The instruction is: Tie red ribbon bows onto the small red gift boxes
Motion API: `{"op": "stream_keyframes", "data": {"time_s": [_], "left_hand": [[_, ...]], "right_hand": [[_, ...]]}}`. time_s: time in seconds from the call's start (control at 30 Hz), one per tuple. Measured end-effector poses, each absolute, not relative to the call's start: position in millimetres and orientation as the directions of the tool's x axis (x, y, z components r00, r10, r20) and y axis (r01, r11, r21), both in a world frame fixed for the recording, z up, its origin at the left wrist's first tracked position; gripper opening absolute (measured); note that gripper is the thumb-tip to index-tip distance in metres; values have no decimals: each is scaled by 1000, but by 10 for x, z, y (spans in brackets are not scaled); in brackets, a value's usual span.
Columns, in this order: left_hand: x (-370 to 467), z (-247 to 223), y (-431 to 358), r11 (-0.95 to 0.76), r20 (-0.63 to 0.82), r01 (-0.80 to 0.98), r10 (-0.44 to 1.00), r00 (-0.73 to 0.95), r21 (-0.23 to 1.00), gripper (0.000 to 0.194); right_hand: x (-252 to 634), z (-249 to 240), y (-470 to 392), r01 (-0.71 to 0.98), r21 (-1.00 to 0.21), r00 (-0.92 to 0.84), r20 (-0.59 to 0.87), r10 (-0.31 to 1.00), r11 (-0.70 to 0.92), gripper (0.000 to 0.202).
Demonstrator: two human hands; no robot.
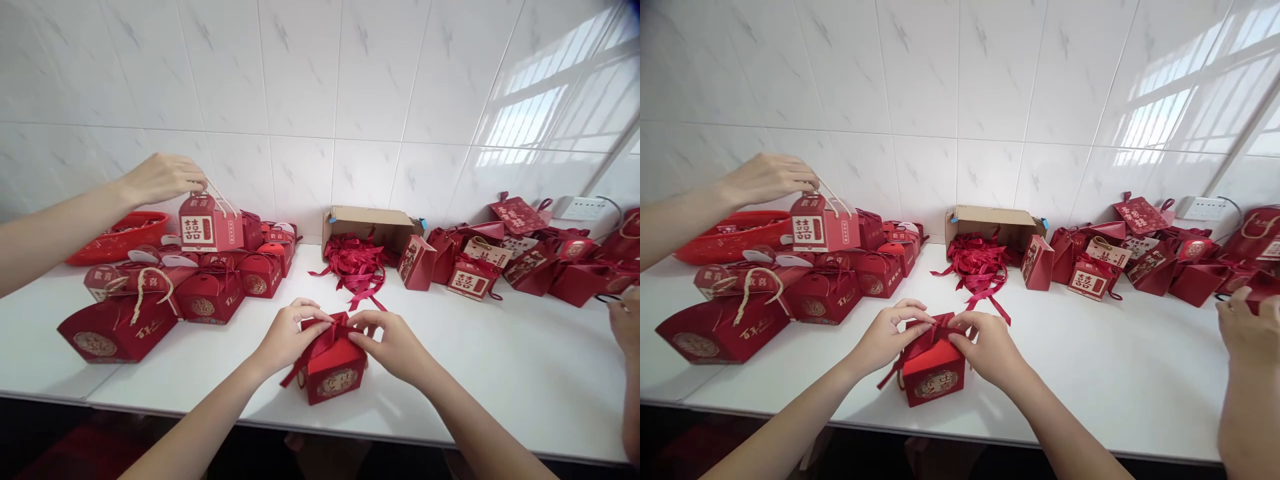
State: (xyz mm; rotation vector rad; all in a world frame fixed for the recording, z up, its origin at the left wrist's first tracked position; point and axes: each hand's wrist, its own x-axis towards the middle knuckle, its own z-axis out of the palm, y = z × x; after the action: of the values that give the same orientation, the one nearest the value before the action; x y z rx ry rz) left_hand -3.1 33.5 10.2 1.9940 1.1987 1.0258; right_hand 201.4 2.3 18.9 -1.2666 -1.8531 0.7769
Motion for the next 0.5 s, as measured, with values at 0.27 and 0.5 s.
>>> {"op": "stream_keyframes", "data": {"time_s": [0.27,0.5], "left_hand": [[-94,279,304,-568,317,498,805,502,655,16],[-164,333,359,-543,236,531,809,538,651,18]], "right_hand": [[2277,432,-33,642,-453,-543,303,784,619,34],[2013,235,152,541,-322,-652,424,629,777,26]]}}
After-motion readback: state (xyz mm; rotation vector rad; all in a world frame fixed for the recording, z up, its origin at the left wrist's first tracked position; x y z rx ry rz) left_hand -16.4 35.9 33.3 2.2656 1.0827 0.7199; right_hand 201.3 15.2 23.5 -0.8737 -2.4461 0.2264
